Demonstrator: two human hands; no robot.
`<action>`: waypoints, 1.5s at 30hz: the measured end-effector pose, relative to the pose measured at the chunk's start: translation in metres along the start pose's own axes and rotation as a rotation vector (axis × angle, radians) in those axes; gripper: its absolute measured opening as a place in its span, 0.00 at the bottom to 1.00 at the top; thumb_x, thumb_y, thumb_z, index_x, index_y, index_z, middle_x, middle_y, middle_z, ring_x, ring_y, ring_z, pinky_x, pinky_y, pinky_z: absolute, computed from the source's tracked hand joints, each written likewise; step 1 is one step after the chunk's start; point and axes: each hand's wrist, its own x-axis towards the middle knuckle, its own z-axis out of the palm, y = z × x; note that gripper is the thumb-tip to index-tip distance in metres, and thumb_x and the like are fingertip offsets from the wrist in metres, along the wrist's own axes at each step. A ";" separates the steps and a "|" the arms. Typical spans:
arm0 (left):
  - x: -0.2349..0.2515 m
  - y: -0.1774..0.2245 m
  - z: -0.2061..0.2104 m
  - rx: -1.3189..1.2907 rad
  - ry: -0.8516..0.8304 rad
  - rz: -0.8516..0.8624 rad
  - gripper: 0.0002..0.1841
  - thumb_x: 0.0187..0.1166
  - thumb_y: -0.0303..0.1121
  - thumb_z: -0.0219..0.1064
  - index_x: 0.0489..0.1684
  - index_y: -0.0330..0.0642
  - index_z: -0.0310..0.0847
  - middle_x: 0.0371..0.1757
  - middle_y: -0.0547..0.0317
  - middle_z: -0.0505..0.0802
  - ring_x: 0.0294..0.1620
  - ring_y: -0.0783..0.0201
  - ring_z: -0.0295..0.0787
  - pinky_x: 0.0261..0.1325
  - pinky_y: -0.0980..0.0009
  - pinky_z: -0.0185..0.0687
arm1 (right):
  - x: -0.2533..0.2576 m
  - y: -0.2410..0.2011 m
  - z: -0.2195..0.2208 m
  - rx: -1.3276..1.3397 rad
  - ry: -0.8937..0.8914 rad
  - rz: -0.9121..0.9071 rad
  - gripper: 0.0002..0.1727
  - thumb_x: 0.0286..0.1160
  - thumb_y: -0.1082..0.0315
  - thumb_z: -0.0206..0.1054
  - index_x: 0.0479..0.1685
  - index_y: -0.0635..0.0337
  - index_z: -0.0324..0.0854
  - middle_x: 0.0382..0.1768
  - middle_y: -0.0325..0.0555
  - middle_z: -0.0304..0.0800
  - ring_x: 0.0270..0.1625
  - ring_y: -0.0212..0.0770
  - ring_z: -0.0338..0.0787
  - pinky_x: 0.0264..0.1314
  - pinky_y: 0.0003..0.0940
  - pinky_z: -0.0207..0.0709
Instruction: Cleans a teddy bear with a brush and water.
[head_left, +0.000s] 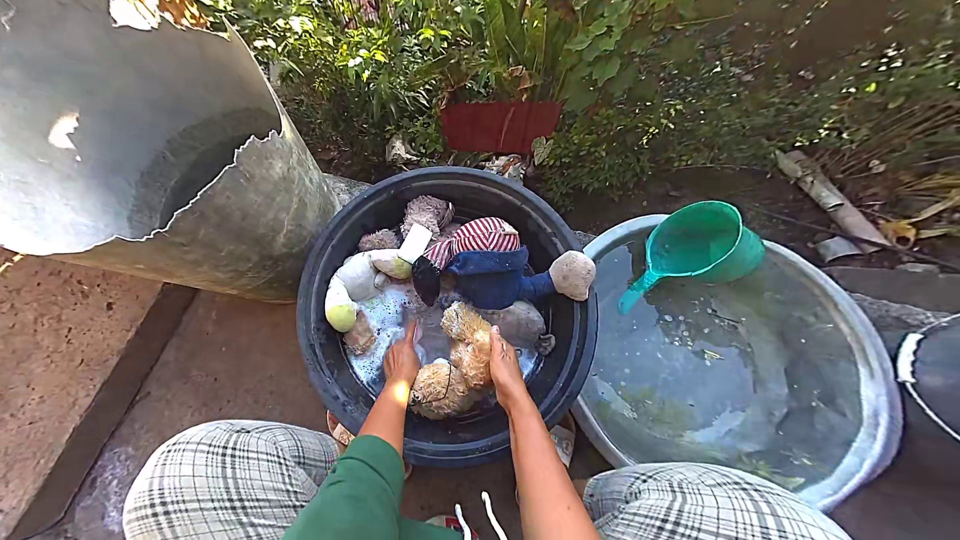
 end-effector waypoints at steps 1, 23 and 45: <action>0.004 -0.003 -0.003 -0.009 -0.019 0.023 0.46 0.78 0.25 0.62 0.98 0.64 0.43 0.71 0.36 0.88 0.73 0.35 0.84 0.74 0.37 0.75 | 0.001 0.000 0.002 0.021 -0.017 0.006 0.33 0.97 0.52 0.37 0.78 0.72 0.72 0.78 0.67 0.75 0.82 0.53 0.73 0.86 0.51 0.60; -0.109 0.068 -0.014 -0.426 0.197 0.402 0.26 0.80 0.44 0.70 0.76 0.47 0.82 0.56 0.41 0.95 0.56 0.42 0.94 0.64 0.39 0.84 | 0.002 0.008 0.005 0.271 -0.173 0.129 0.29 0.97 0.54 0.36 0.55 0.66 0.81 0.40 0.50 0.87 0.42 0.38 0.87 0.49 0.39 0.82; -0.093 0.086 -0.029 -0.495 0.164 0.252 0.25 0.81 0.43 0.70 0.74 0.41 0.81 0.60 0.36 0.92 0.63 0.38 0.89 0.70 0.37 0.79 | -0.011 0.017 0.009 0.316 -0.221 0.186 0.27 0.97 0.56 0.35 0.60 0.63 0.79 0.42 0.48 0.87 0.44 0.38 0.88 0.49 0.39 0.83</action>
